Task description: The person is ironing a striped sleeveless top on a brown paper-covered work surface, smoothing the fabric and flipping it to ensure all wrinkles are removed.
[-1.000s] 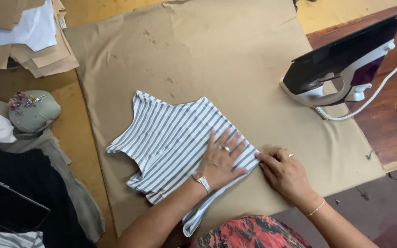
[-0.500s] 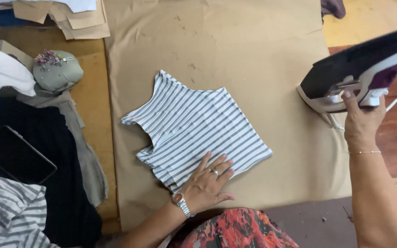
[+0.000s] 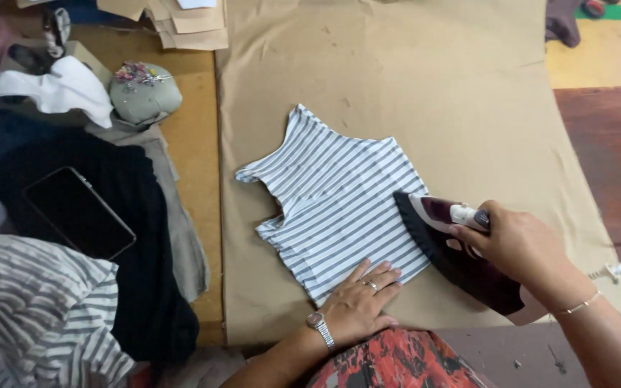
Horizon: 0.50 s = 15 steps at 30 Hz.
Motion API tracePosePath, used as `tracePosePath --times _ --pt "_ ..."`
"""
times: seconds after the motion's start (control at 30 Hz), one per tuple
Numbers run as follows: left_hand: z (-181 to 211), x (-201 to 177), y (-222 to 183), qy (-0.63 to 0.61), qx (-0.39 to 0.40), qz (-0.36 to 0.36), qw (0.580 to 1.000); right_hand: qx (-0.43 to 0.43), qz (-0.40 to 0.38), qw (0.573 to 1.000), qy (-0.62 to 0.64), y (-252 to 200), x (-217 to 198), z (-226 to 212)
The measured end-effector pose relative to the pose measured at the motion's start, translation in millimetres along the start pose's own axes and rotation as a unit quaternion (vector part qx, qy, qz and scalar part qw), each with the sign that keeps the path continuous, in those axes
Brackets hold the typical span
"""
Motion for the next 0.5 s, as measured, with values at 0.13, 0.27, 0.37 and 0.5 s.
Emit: tracePosePath --times 0.13,0.27,0.37,0.5 --pt "1 -11 -4 -0.025 0.017 0.090 0.995 0.027 0.001 1.000 -0.016 31 -16 -36" --pt "9 -20 -10 -0.006 0.037 0.146 0.989 -0.002 0.048 0.999 0.007 92 -30 -74" --pt "11 -20 -9 0.007 0.042 0.134 0.990 -0.009 0.014 1.000 0.014 105 -40 -93" --pt "5 -20 -21 -0.084 0.028 0.146 0.985 -0.072 -0.004 0.997 -0.037 90 -15 -70"
Point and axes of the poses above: each hand's wrist, its own y-axis towards the middle knuckle, its own x-axis out of the palm, z = x × y, the point moved 8 cm from there along y, towards the middle knuckle, and after that the axes turned 7 degrees about x, right-handed, at the moved point
